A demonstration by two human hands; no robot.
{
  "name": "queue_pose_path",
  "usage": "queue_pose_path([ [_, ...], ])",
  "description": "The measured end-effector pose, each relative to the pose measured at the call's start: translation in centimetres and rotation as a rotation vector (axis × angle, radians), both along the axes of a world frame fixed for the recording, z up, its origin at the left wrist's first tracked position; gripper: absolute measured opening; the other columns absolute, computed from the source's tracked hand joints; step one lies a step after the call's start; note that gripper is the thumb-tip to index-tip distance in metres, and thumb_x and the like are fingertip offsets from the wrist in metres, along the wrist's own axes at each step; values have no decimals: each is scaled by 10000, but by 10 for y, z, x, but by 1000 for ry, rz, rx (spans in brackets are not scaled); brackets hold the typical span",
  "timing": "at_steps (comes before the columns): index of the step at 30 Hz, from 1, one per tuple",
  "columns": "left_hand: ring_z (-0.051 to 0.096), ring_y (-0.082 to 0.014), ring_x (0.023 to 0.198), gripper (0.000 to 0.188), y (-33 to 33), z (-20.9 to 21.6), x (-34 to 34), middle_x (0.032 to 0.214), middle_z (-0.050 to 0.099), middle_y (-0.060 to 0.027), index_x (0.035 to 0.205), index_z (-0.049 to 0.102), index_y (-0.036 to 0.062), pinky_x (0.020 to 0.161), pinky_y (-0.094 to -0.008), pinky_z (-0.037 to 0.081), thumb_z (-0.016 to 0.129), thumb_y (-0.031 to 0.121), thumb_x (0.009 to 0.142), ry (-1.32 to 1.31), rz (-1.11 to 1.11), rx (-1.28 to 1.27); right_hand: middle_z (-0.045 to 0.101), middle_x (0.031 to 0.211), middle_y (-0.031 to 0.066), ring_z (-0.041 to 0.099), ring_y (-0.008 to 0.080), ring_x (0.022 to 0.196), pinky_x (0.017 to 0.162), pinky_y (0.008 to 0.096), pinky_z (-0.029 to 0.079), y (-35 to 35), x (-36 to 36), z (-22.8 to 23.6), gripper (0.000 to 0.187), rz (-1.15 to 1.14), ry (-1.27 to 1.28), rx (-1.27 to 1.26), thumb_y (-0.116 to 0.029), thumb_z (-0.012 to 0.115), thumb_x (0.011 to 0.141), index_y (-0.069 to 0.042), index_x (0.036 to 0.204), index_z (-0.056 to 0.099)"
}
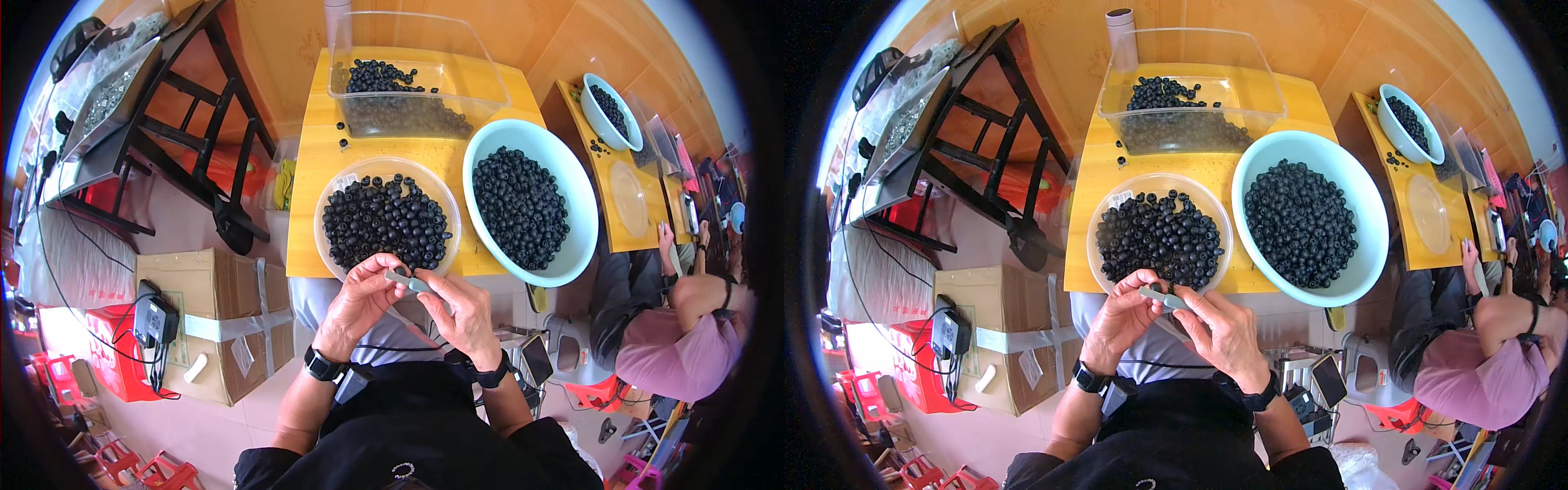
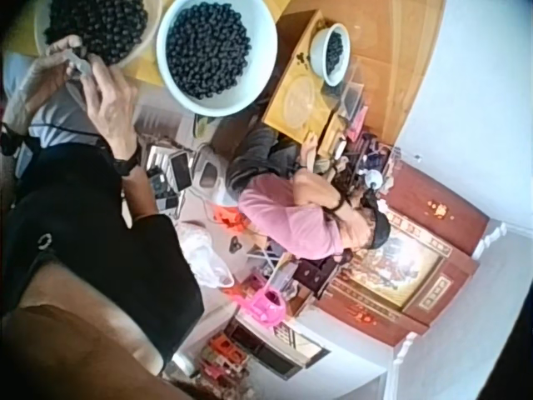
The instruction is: Sorting and inspecting small black plastic parts using a tool at a manufacturing workstation.
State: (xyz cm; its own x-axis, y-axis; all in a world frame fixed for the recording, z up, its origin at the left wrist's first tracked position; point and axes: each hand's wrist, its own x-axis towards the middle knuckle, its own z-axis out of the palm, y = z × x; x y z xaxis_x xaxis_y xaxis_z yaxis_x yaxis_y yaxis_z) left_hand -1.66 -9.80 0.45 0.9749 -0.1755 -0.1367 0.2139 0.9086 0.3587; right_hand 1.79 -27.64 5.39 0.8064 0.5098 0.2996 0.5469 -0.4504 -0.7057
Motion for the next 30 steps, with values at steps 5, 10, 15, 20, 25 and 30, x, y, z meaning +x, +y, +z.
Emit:
queue_pose_path([
  [5, 629, -131, 824, 185, -1, 0, -1, 980, 641, -94, 1057, 586, 27, 773, -254, 528, 624, 66, 880, -19, -8, -23, 565, 683, 74, 598, 271, 549, 482, 379, 456, -1, 0, 0, 280, -6, -19, 6, -156, 690, 822, -124, 1097, 650],
  [10, 606, -145, 801, 224, -1, 0, -2, 946, 587, -108, 1058, 561, -8, 759, -253, 521, 633, 54, 855, 17, -22, -44, 565, 682, 74, 599, 273, 555, 486, 383, 457, -3, -1, -2, 292, -17, -42, -11, -168, 695, 816, -128, 1102, 651],
  [15, 603, -149, 792, 230, 2, 0, -3, 920, 580, -101, 1055, 560, -17, 745, -252, 517, 638, 51, 850, 38, -49, -60, 563, 681, 73, 605, 272, 576, 493, 383, 457, -2, 1, -6, 289, -9, -105, -40, -185, 685, 824, -127, 1106, 655],
  [20, 596, -153, 788, 208, 6, 3, -4, 891, 553, -82, 1024, 580, -7, 743, -248, 514, 657, 56, 842, 71, -129, -169, 576, 686, 90, 603, 271, 574, 499, 379, 459, -12, 13, -22, 254, -122, -155, -115, -173, 678, 827, -100, 1070, 667],
  [25, 593, -160, 783, 196, 9, 9, -2, 894, 545, -79, 1018, 587, 4, 717, -247, 512, 659, 50, 841, 59, -113, -159, 629, 739, 115, 617, 270, 579, 511, 358, 470, -29, 20, -26, 209, -234, -36, -52, -118, 669, 828, -70, 1031, 676],
  [30, 598, -151, 749, 213, 6, 5, 0, 895, 574, -76, 1025, 571, 16, 710, -253, 516, 664, 38, 834, 121, -87, -95, 651, 804, 58, 552, 99, 604, 528, 249, 430, -8, 7, 2, 319, -105, 304, 153, -85, 734, 759, -36, 1067, 664],
])
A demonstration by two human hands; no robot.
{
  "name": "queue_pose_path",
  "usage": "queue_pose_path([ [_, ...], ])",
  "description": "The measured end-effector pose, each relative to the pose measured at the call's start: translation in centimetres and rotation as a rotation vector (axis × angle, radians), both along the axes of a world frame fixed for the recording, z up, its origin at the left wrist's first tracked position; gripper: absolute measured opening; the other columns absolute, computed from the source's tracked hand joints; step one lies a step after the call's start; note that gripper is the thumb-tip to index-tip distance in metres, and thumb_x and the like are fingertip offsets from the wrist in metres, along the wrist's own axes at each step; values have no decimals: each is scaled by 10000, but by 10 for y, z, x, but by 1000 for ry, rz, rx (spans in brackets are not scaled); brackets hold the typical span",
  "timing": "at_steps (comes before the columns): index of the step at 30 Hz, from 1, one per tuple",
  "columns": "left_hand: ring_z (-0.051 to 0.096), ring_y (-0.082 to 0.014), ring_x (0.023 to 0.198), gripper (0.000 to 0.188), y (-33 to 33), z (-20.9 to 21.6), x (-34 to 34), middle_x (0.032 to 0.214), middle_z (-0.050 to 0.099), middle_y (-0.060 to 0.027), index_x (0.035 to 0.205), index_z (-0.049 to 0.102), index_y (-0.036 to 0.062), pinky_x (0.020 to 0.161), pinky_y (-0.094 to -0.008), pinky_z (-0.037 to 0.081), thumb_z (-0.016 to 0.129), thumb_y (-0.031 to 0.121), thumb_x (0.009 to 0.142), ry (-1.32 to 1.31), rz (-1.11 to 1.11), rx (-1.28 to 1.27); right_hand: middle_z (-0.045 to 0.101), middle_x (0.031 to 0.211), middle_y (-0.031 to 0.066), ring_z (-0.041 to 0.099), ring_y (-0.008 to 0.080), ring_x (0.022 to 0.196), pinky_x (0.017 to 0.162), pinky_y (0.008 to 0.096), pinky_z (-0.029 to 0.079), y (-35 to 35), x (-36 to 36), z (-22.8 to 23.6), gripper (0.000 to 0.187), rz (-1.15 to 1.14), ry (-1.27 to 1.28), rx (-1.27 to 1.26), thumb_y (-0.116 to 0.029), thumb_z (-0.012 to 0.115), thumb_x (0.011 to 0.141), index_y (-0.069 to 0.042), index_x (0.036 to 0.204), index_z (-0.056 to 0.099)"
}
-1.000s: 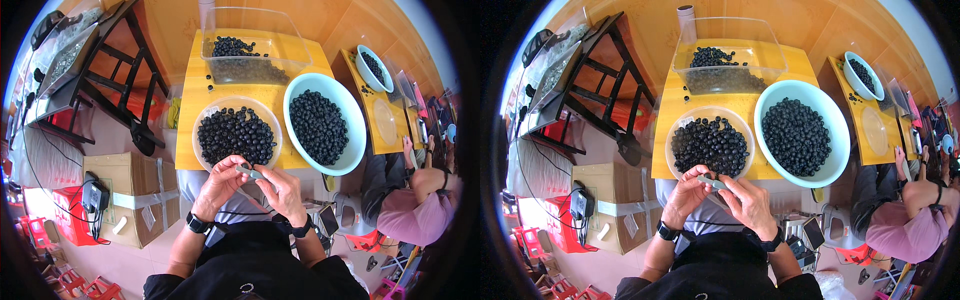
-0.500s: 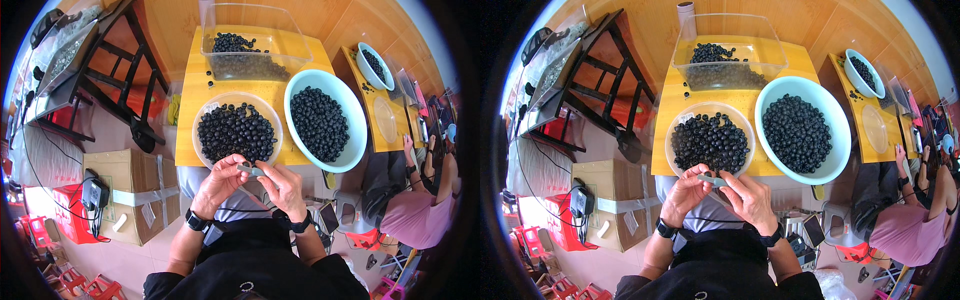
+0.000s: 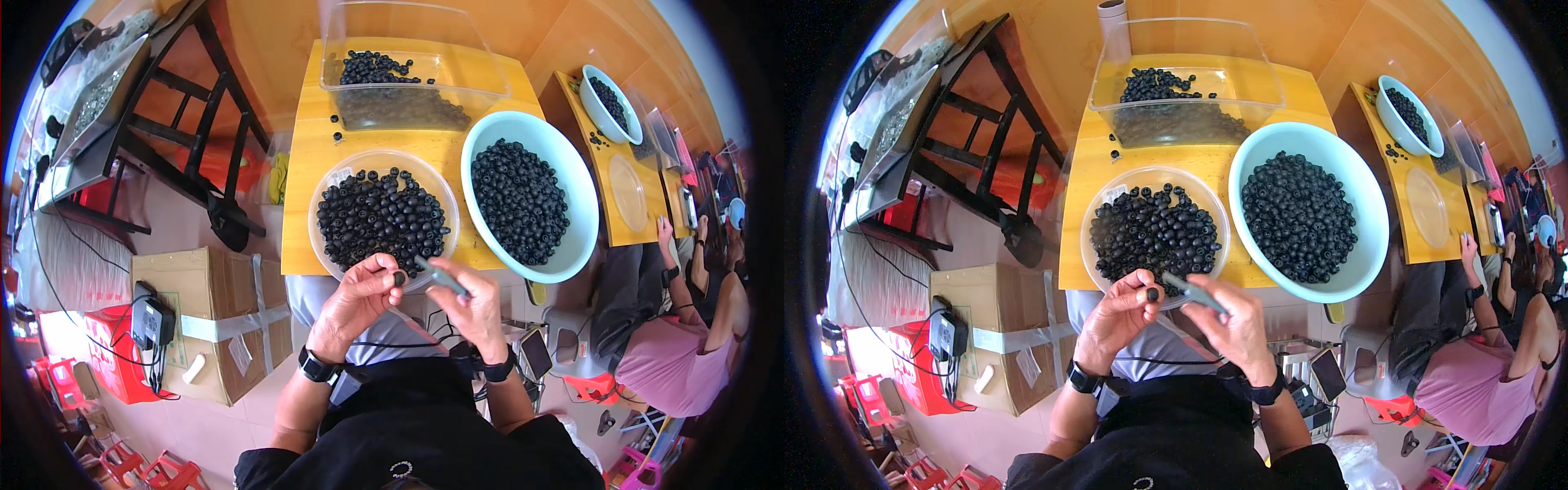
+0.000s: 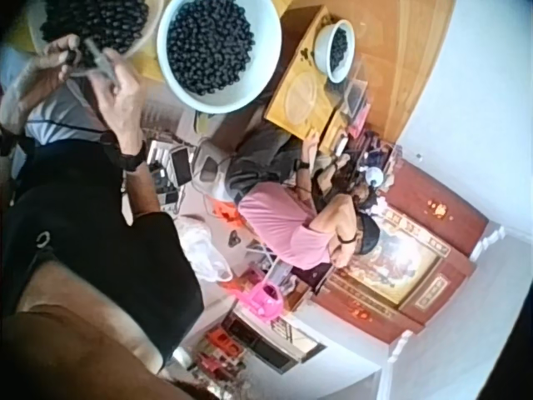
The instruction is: Sorting and inspecting small black plastic parts using a tool at a manufacturing workstation.
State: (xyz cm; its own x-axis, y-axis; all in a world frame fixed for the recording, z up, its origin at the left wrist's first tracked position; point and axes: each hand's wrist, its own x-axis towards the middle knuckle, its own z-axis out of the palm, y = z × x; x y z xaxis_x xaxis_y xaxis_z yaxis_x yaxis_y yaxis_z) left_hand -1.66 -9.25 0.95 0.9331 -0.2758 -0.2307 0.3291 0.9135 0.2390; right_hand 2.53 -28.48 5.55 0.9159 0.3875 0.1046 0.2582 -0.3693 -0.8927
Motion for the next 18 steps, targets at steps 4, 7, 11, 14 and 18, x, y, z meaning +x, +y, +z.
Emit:
queue_pose_path([
  [4, 627, -127, 791, 203, -4, -4, -3, 943, 638, -57, 1036, 562, 44, 718, -244, 525, 650, 37, 853, -100, -71, 187, 607, 769, 90, 606, 205, 661, 587, 301, 467, 18, -8, -4, 279, 155, -73, 114, -83, 737, 766, -59, 1036, 665],
  [7, 638, -124, 797, 235, -6, -3, -5, 944, 645, -52, 1057, 547, 49, 723, -247, 534, 659, 59, 850, -89, -94, 290, 600, 776, 91, 615, 235, 672, 589, 319, 473, 13, -8, -2, 237, 200, -92, 53, -74, 725, 774, -50, 1001, 661],
  [11, 638, -122, 793, 229, 0, 6, -3, 951, 658, -72, 1055, 553, 26, 701, -251, 542, 648, 61, 850, -11, -94, 542, 586, 766, 83, 584, 202, 648, 578, 304, 459, -6, 0, 19, 225, 56, -47, -67, -58, 720, 764, -35, 979, 658],
  [14, 629, -105, 753, 125, 17, 2, 6, 895, 668, -72, 973, 617, -3, 680, -227, 527, 635, 50, 861, -50, 203, 931, 566, 775, 74, 543, 167, 657, 588, 295, 449, -39, 31, 12, 330, -281, -356, -123, -41, 723, 752, -27, 1071, 641],
  [18, 611, -85, 713, 135, 32, -11, 15, 858, 668, -56, 953, 645, -28, 663, -237, 519, 657, 5, 822, -47, 173, 1312, 508, 754, 54, 489, 148, 636, 589, 282, 427, -47, 42, 21, 390, -495, -410, -128, 12, 714, 751, -24, 1129, 624],
])
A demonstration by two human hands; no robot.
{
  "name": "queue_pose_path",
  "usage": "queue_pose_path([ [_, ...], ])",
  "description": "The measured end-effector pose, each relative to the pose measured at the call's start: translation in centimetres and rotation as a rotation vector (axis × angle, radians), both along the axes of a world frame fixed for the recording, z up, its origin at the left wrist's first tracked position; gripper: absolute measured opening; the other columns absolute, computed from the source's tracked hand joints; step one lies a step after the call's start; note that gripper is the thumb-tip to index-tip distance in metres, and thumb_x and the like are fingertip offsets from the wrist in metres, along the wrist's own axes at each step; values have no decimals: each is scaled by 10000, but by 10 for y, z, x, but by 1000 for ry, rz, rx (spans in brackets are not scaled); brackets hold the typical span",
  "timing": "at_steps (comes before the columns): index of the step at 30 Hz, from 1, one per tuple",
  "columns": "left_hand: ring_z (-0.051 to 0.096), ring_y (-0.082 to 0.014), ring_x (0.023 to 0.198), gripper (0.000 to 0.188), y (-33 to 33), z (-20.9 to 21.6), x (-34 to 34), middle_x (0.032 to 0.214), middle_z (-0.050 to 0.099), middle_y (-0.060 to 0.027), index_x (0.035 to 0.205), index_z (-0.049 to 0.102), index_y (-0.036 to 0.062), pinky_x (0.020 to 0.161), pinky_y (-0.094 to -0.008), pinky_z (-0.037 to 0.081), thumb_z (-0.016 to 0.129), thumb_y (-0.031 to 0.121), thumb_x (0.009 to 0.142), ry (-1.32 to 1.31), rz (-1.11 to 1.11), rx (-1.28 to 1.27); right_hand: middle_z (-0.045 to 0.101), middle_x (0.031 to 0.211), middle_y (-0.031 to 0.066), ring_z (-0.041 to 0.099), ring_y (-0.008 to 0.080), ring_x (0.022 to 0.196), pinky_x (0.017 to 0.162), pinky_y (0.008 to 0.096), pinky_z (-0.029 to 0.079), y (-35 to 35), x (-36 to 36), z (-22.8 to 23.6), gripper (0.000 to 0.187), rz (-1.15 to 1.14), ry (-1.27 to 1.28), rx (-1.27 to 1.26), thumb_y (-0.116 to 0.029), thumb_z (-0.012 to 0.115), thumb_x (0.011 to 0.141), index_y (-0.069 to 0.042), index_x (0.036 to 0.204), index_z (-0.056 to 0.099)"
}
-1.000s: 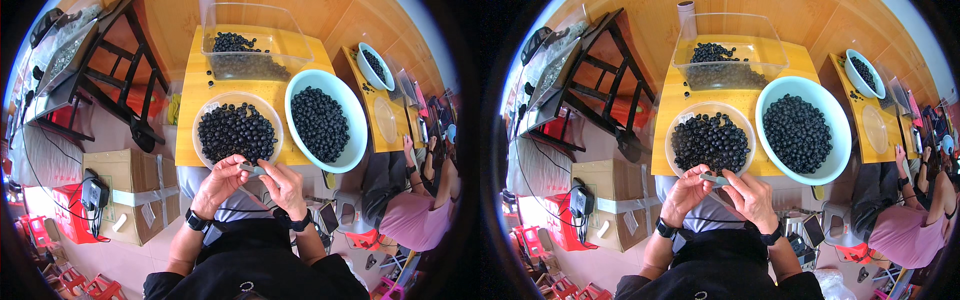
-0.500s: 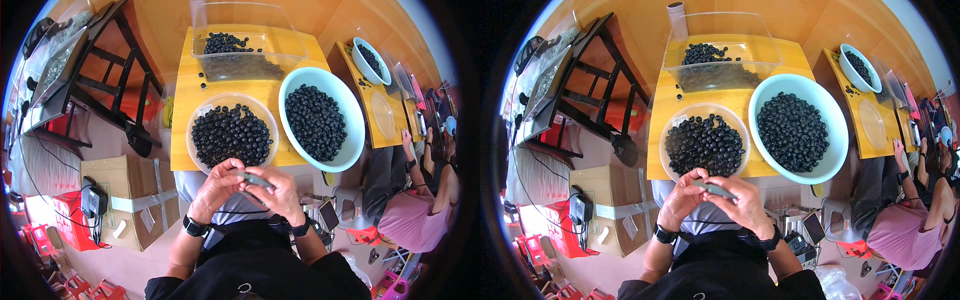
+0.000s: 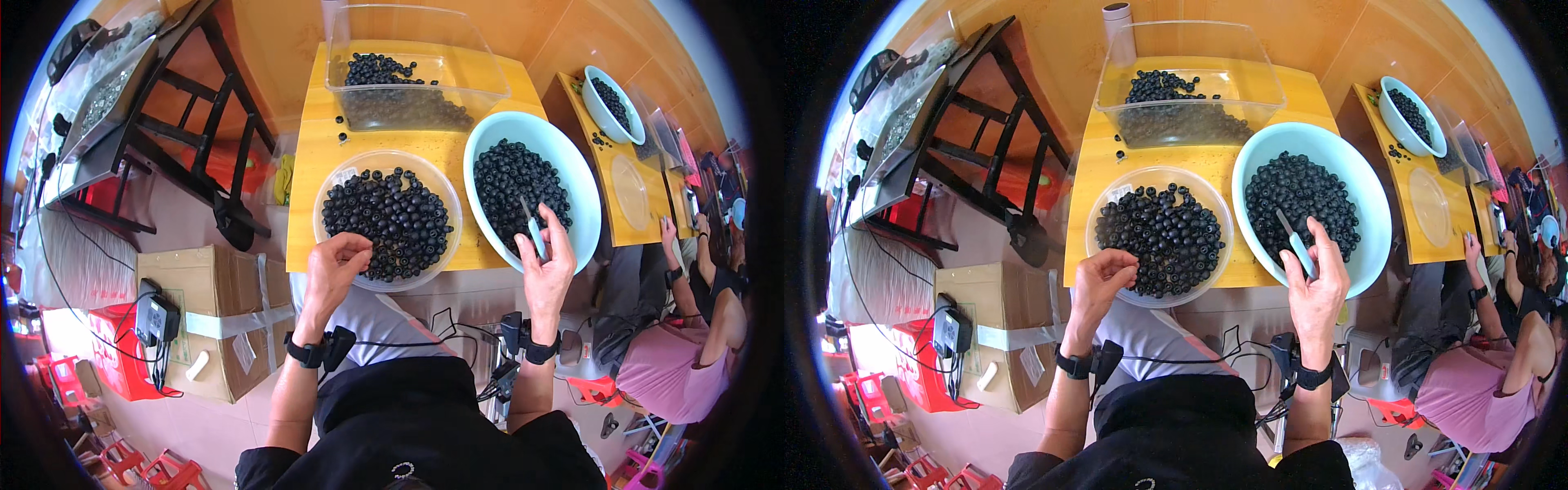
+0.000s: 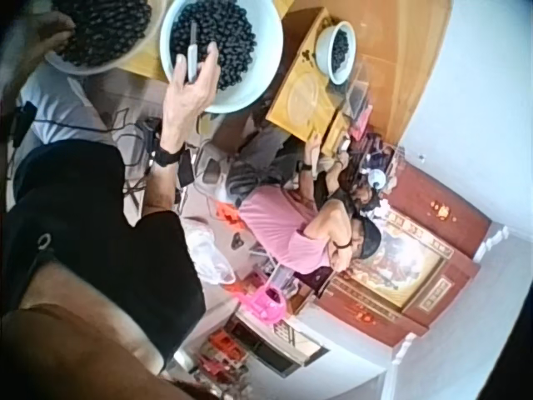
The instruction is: Sorting and inspecting small black plastic parts using a tool at a manufacturing workstation.
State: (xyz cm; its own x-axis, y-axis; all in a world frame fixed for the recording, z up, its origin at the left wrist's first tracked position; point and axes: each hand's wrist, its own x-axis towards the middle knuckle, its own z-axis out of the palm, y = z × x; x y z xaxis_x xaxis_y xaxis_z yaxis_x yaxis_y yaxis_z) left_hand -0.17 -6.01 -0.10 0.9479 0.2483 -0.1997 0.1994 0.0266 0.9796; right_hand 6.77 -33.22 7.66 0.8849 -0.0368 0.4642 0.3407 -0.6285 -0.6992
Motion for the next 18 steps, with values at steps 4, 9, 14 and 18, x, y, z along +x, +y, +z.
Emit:
queue_pose_path([
  [4, 603, -94, 682, 144, -14, 5, 3, 823, 660, -54, 915, 668, -6, 640, -246, 507, 678, -9, 771, -10, -51, 296, 539, 747, 73, 513, 166, 616, 558, 286, 416, 0, -9, -19, 292, 78, 2, -59, 8, 701, 772, -19, 1058, 650],
  [9, 616, -195, 659, 222, -24, -2, 9, 770, 602, -107, 925, 662, -1, 630, -291, 504, 691, -23, 706, -133, -119, 638, 573, 748, 87, 547, 193, 607, 543, 302, 421, 5, -12, -20, 214, 41, 41, -73, -12, 690, 789, -18, 1001, 663],
  [14, 601, -252, 668, 205, -25, -2, 10, 812, 563, -126, 894, 640, 7, 636, -325, 488, 668, -40, 697, -157, -192, 743, 589, 738, 94, 571, 211, 604, 536, 308, 428, 2, -13, -21, 154, 41, 57, -114, -21, 691, 792, -21, 945, 673],
  [18, 614, -232, 687, 195, -23, -2, 8, 806, 573, -120, 881, 624, 7, 645, -317, 495, 673, -39, 699, -190, -192, 746, 608, 745, 104, 586, 214, 603, 533, 307, 430, 5, -18, -17, 116, 49, 50, -112, -37, 690, 802, -13, 915, 670],
])
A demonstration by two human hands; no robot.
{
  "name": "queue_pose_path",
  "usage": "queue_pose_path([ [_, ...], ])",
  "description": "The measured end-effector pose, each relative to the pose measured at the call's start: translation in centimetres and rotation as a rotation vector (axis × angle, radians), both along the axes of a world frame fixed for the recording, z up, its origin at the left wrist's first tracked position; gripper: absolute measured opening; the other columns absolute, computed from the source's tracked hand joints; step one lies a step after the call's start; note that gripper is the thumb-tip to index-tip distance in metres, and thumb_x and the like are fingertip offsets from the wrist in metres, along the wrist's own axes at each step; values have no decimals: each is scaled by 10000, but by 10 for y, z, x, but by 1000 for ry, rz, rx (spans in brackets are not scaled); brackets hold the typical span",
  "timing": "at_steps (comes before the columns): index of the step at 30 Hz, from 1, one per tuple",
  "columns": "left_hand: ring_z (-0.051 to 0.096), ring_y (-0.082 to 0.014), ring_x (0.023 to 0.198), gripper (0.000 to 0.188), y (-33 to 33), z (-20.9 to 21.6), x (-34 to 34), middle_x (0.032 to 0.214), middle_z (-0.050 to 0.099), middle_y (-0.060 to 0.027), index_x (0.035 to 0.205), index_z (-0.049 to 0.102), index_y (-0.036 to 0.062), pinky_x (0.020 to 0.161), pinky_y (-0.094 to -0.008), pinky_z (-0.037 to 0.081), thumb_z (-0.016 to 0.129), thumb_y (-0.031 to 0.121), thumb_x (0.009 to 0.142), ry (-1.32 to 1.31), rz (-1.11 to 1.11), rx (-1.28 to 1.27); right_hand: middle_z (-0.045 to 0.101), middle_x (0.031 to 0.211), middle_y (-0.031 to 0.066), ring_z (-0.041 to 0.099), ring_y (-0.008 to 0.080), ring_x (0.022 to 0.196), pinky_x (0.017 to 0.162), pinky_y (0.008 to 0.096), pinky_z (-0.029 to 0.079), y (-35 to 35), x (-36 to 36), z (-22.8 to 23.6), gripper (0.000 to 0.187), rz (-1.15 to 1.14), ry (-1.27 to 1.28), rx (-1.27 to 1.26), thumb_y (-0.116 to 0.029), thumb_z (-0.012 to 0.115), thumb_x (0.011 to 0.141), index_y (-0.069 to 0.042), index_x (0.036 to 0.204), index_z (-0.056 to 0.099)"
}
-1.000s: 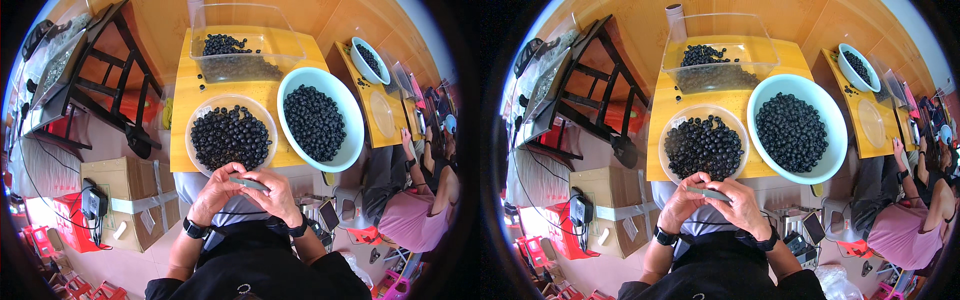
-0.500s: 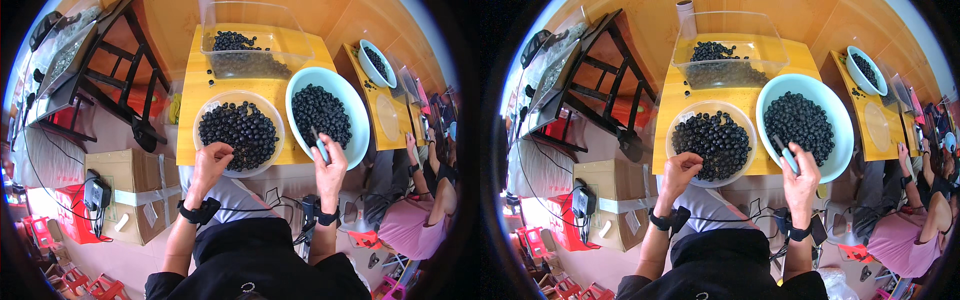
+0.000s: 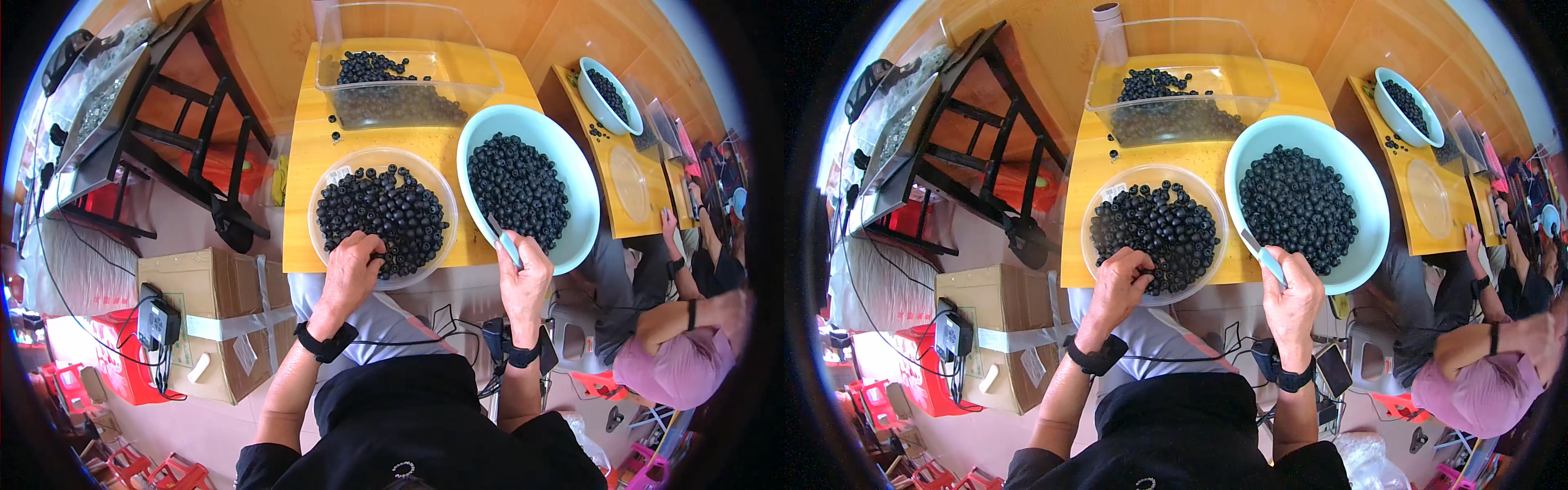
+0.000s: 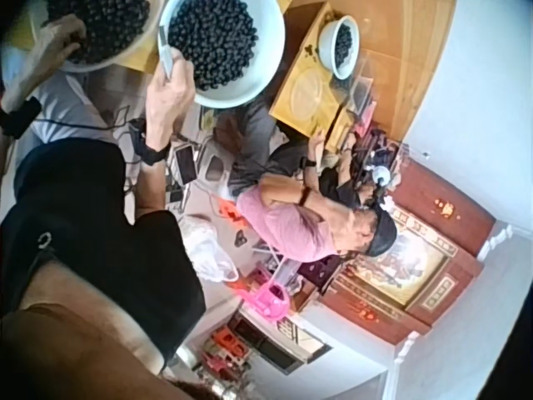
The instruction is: Sorting and inspecting small black plastic parts using a tool at a manufacturing workstation.
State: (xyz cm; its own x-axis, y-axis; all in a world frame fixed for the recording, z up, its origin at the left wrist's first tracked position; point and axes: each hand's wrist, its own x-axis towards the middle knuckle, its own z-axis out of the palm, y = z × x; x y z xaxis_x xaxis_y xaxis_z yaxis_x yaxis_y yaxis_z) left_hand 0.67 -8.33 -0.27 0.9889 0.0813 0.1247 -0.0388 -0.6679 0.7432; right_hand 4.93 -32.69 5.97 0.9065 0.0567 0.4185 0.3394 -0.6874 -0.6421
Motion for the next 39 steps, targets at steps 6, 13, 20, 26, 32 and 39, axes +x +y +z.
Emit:
queue_pose_path([
  [6, 673, -168, 825, 111, 9, 11, -7, 864, 652, -57, 926, 602, -4, 739, -263, 549, 636, -15, 821, 116, 110, -1055, 628, 747, 116, 610, 228, 623, 546, 308, 451, 9, -10, -8, 105, 96, 64, 67, -37, 684, 813, 5, 907, 662],
  [13, 660, -166, 828, 159, 9, 8, -22, 937, 637, -60, 992, 602, 37, 748, -259, 543, 641, 19, 839, 192, -4, -1501, 651, 785, 109, 641, 236, 647, 565, 317, 482, 39, -25, -6, 182, 328, 223, 108, -110, 712, 799, -22, 952, 671],
  [20, 631, -138, 905, 200, -1, 0, -28, 1014, 655, -78, 1047, 623, 41, 837, -274, 519, 658, 37, 850, 155, -102, -1723, 633, 764, 99, 630, 245, 614, 540, 343, 471, 56, -30, -11, 204, 475, 191, 94, -183, 692, 824, -46, 975, 680],
  [26, 626, -137, 900, 227, 0, -6, -29, 1011, 654, -88, 1053, 614, 34, 815, -257, 511, 681, 65, 838, 160, -194, -1773, 608, 727, 66, 648, 222, 605, 511, 337, 477, 63, -38, -1, 208, 507, 192, -34, -208, 696, 827, -74, 985, 675],
  [32, 622, -127, 892, 226, -2, -3, -31, 1003, 655, -89, 1038, 613, 33, 798, -251, 508, 692, 70, 829, 149, -230, -1776, 605, 732, 60, 652, 211, 601, 504, 331, 480, 63, -38, 1, 226, 523, 173, -89, -229, 703, 824, -72, 984, 668],
  [39, 614, -119, 874, 211, -2, -6, -30, 979, 649, -69, 1012, 607, 38, 777, -248, 509, 698, 73, 825, 165, -217, -1777, 607, 728, 59, 647, 209, 586, 495, 329, 477, 63, -37, 0, 222, 513, 150, -62, -218, 710, 818, -70, 979, 667],
])
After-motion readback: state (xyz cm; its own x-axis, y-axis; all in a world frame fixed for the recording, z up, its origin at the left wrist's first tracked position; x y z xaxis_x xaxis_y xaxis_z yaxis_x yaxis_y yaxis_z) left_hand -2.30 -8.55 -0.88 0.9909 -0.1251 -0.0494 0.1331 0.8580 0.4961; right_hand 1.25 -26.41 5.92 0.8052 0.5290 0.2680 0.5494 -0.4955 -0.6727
